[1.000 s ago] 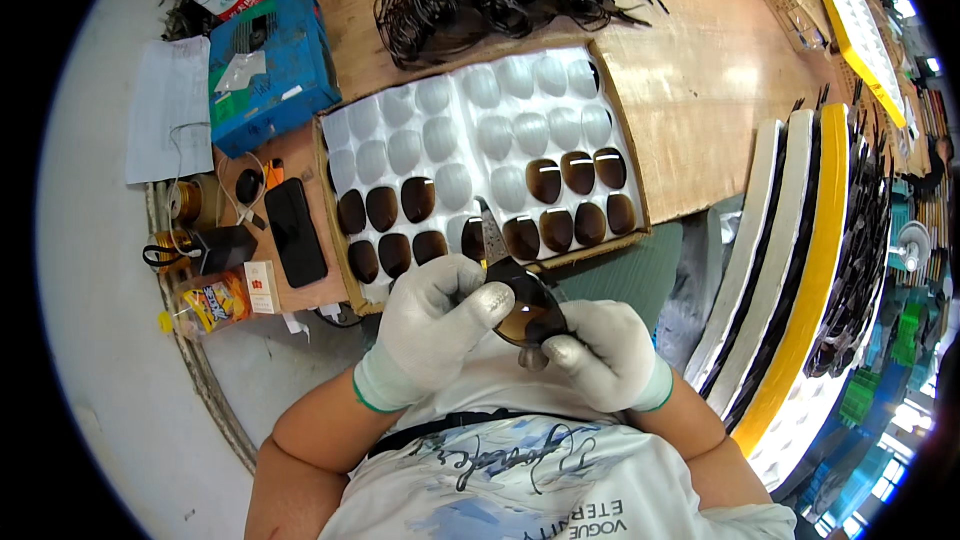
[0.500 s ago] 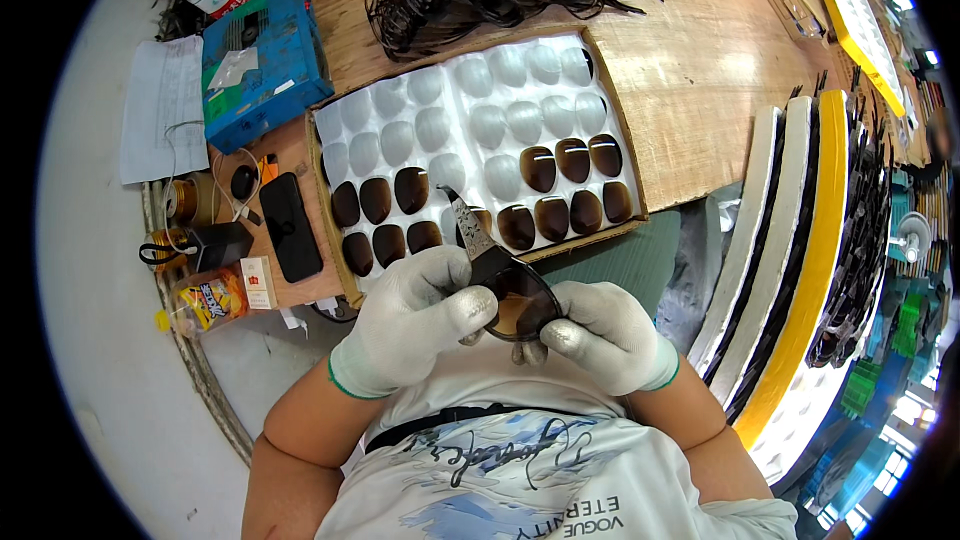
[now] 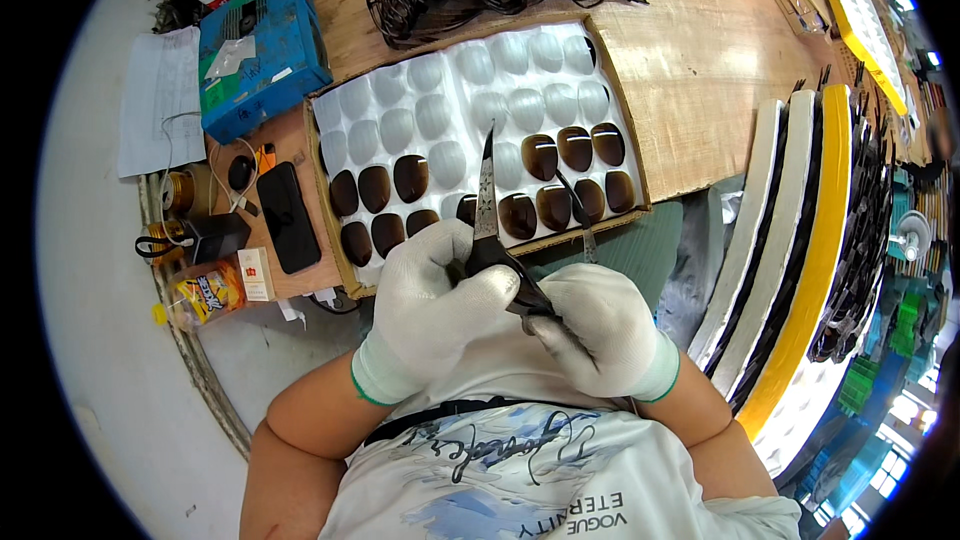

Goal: The person assembles sunglasses by inserting lenses into frames and placing the completed units into a foam tray. They repeatedly pick up lenses and frames, fit them together, and arrange the finished sunglasses in rows within the tray.

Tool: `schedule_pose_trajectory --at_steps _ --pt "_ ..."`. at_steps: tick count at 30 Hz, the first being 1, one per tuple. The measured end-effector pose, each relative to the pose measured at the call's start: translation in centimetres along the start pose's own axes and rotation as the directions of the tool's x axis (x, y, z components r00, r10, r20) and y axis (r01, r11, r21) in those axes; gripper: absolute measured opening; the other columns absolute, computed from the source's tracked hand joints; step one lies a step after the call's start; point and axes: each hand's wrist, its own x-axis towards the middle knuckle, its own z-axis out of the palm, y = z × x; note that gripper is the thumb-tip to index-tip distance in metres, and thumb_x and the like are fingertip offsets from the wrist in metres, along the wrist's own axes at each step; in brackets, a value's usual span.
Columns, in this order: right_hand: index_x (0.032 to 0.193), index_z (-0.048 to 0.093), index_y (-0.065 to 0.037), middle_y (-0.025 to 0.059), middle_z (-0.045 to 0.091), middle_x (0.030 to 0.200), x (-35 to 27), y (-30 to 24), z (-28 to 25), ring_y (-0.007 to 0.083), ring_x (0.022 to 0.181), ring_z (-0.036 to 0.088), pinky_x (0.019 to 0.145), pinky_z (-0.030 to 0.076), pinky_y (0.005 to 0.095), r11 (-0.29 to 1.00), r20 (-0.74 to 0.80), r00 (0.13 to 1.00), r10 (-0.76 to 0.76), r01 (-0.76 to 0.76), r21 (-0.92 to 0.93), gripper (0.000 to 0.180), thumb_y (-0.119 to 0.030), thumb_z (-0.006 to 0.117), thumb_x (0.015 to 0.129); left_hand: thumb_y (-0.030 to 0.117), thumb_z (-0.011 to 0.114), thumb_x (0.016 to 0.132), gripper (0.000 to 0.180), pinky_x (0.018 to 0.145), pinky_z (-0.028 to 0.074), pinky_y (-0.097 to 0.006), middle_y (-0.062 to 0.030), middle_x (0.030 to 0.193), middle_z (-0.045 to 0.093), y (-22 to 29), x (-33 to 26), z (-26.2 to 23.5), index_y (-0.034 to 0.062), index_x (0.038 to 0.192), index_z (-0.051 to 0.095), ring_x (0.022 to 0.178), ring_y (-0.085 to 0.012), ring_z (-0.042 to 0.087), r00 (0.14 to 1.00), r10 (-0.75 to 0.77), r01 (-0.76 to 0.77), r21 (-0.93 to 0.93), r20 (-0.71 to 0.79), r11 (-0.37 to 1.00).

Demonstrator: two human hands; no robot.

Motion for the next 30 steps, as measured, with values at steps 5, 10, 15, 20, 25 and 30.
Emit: schedule_pose_trajectory --at_steps 5,10,15,20,25,30 --pt "0.1 0.068 0.003 0.013 0.063 0.072 -0.5 0.3 -0.8 0.0322 0.062 0.062 0.059 0.05 0.0383 0.973 0.035 0.985 0.166 -0.17 0.154 0.015 -0.005 0.066 0.087 0.015 0.07 0.089 0.017 0.066 0.047 -0.026 -0.0043 0.083 0.065 0.6 -0.6 0.1 -0.0014 0.089 0.063 0.076 -0.0071 0.057 0.997 0.039 -0.056 0.258 0.071 0.964" --pt "0.098 0.066 0.003 0.0079 0.07 0.075 -0.8 -0.4 -0.6 0.0136 0.065 0.066 0.061 0.052 0.0289 0.801 0.038 0.906 0.423 -0.393 0.451 0.012 -0.008 0.064 0.093 0.018 0.07 0.094 0.035 0.075 0.055 -0.028 -0.0095 0.094 0.07 0.6 0.5 -0.1 -0.0063 0.117 0.059 0.08 -0.0124 0.067 0.95 0.005 0.027 -0.098 0.313 0.995" --pt "0.097 0.065 0.002 0.0101 0.068 0.071 -0.5 -0.9 0.4 0.0156 0.061 0.065 0.058 0.052 0.032 0.829 -0.098 0.866 0.491 -0.43 0.358 0.017 -0.013 0.068 0.092 0.016 0.069 0.094 0.029 0.073 0.055 -0.027 -0.0088 0.092 0.071 -0.4 1.6 -0.3 -0.0054 0.113 0.062 0.081 -0.0109 0.068 0.966 0.004 -0.031 0.101 0.259 0.994" --pt "0.098 0.064 0.003 0.015 0.067 0.073 -0.7 -0.3 0.0 0.027 0.063 0.068 0.059 0.052 0.0351 0.848 -0.059 0.891 0.45 -0.406 0.34 0.019 -0.014 0.068 0.09 0.011 0.069 0.093 0.022 0.072 0.054 -0.025 -0.0065 0.088 0.07 -0.4 2.0 0.4 -0.004 0.108 0.064 0.079 -0.0096 0.066 0.961 0.002 -0.022 0.068 0.278 0.997" --pt "0.128 0.056 0.005 0.0215 0.071 0.099 -0.4 2.6 -2.7 0.0369 0.088 0.072 0.08 0.058 0.0412 0.753 0.301 0.948 0.107 -0.275 0.597 0.043 -0.017 0.064 0.092 0.008 0.07 0.092 0.023 0.076 0.054 -0.028 -0.0068 0.095 0.069 0.5 3.9 -1.0 -0.0039 0.11 0.064 0.085 -0.0099 0.063 0.889 -0.046 0.105 -0.106 0.456 0.989" --pt "0.121 0.065 0.002 0.0238 0.07 0.103 -1.9 6.8 -5.4 0.0414 0.086 0.07 0.074 0.057 0.0465 0.938 -0.175 0.972 0.155 -0.2 -0.284 0.039 -0.007 0.066 0.084 0.026 0.071 0.091 0.04 0.083 0.054 -0.032 -0.0109 0.104 0.071 1.9 12.7 -2.9 0.0015 0.122 0.065 0.09 -0.0152 0.066 0.992 0.092 -0.021 0.598 -0.088 0.801"
